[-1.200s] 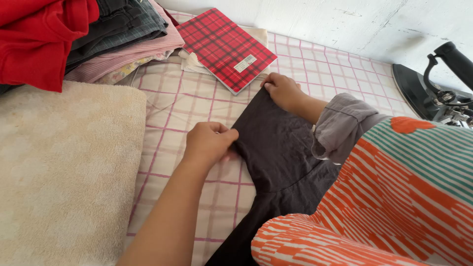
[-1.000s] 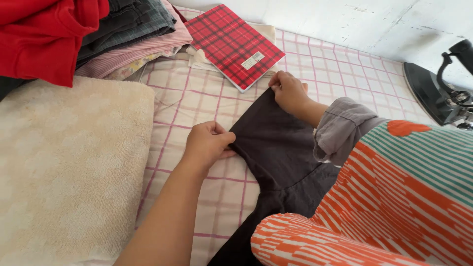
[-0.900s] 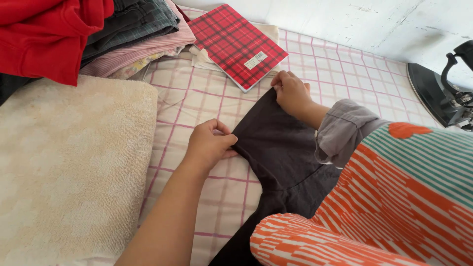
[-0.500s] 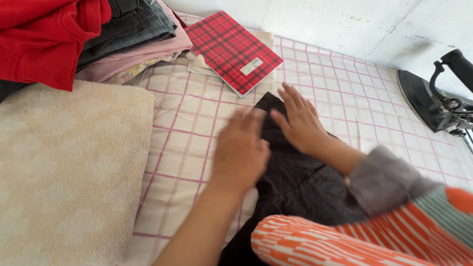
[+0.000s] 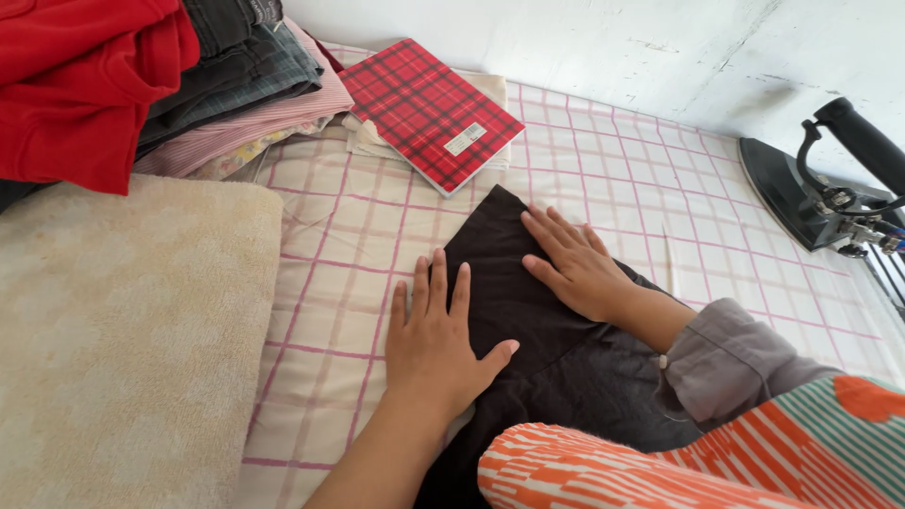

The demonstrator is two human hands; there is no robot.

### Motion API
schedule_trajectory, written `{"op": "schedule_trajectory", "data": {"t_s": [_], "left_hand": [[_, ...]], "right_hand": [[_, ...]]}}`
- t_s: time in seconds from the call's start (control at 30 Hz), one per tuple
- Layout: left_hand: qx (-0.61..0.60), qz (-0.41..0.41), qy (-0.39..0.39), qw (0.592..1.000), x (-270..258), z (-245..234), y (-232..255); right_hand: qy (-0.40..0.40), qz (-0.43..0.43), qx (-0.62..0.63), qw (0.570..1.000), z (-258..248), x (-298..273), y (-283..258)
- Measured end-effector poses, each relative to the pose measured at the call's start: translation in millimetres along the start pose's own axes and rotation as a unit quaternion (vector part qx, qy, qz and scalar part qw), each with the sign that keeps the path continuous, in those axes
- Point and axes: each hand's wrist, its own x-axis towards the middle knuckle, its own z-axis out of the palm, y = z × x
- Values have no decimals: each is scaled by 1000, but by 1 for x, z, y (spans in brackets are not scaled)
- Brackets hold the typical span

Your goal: Folding a black t-shirt on a bed using a notebook as a guide.

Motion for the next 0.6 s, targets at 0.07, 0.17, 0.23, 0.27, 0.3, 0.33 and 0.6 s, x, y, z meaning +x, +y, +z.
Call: {"op": "schedule_trajectory", "data": {"t_s": [0.07, 0.17, 0.23, 0.27, 0.3, 0.33, 0.6], "left_hand": [[2, 0, -5, 1000, -2, -7, 2], [18, -23, -21, 999, -2, -19, 9], [31, -35, -31, 998, 4, -20, 19], [48, -70, -24, 996, 8, -17, 25], [65, -105, -19, 992, 9, -12, 30], [65, -90, -23, 994, 17, -4, 41], [30, 147, -87, 985, 104, 61, 210]], "right_hand": [[36, 30, -14, 999, -7, -10, -2], [79, 93, -21, 992, -12, -29, 11], [92, 133, -19, 987, -23, -45, 26], [96, 140, -17, 985, -31, -54, 32], [97, 147, -16, 984, -37, -65, 36], [101, 161, -17, 982, -44, -72, 48], [208, 138, -80, 965, -104, -101, 194]]}}
